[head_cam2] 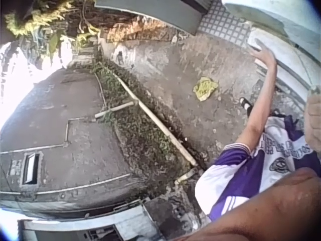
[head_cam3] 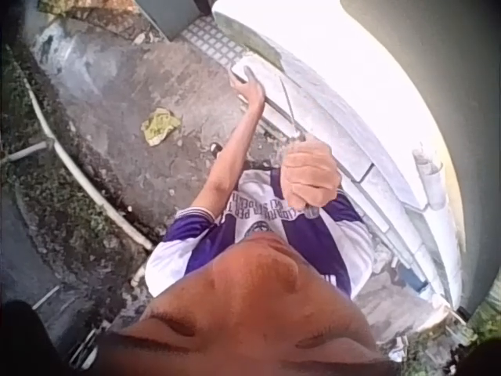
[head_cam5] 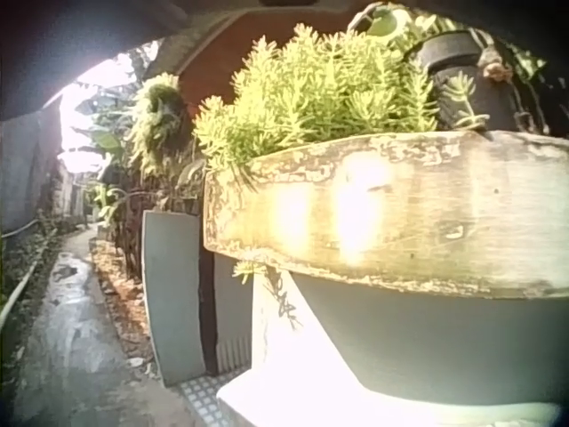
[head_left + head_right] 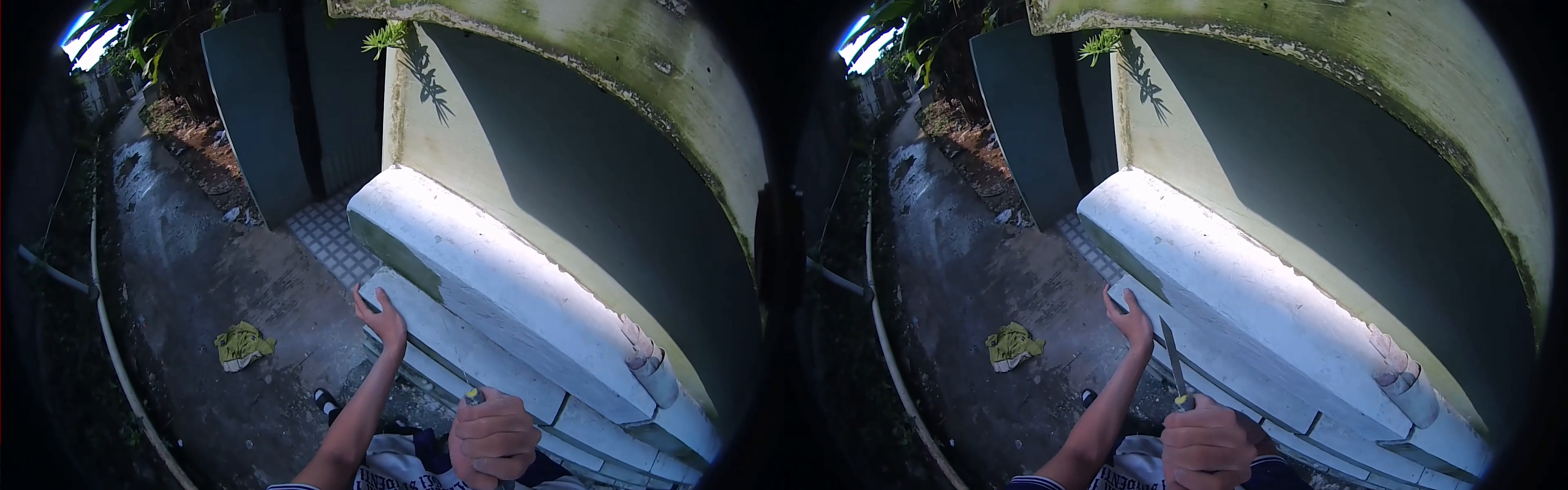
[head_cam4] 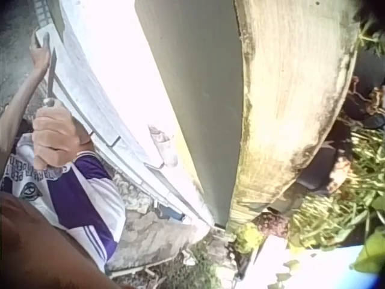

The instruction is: The recorder scrapes a concrete wall to remove old paint or debris and then applies filler material using a putty knife.

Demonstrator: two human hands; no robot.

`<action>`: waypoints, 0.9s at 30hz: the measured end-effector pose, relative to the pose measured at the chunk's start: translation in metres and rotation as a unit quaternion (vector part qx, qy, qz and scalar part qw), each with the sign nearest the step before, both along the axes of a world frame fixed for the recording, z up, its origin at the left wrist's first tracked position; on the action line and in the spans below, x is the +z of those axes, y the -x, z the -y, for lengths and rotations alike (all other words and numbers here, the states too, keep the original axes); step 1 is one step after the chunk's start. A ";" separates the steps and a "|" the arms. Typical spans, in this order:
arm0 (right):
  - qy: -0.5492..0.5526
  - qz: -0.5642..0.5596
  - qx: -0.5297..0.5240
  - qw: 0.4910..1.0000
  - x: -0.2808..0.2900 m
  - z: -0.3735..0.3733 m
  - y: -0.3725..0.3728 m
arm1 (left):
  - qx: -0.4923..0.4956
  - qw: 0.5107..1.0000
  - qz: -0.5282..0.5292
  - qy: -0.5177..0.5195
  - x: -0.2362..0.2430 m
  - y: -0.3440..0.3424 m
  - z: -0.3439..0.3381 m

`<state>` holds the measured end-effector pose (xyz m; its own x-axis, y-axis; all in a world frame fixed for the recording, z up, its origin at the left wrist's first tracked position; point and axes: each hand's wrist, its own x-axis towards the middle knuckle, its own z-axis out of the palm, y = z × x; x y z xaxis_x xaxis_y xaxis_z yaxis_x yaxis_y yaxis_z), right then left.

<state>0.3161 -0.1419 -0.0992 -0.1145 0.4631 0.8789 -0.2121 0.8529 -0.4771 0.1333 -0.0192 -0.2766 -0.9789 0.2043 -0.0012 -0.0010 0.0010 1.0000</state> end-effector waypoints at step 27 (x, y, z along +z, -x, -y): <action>-0.167 -0.181 0.077 0.966 0.035 -0.029 0.038 | 0.000 1.000 0.002 -0.012 0.003 0.002 0.006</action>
<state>0.2778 -0.1130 -0.0645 0.1823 0.1487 0.9719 -0.4506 0.8912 -0.0519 0.1311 -0.0251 -0.2733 -0.9787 0.2052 -0.0012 -0.0060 -0.0227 0.9997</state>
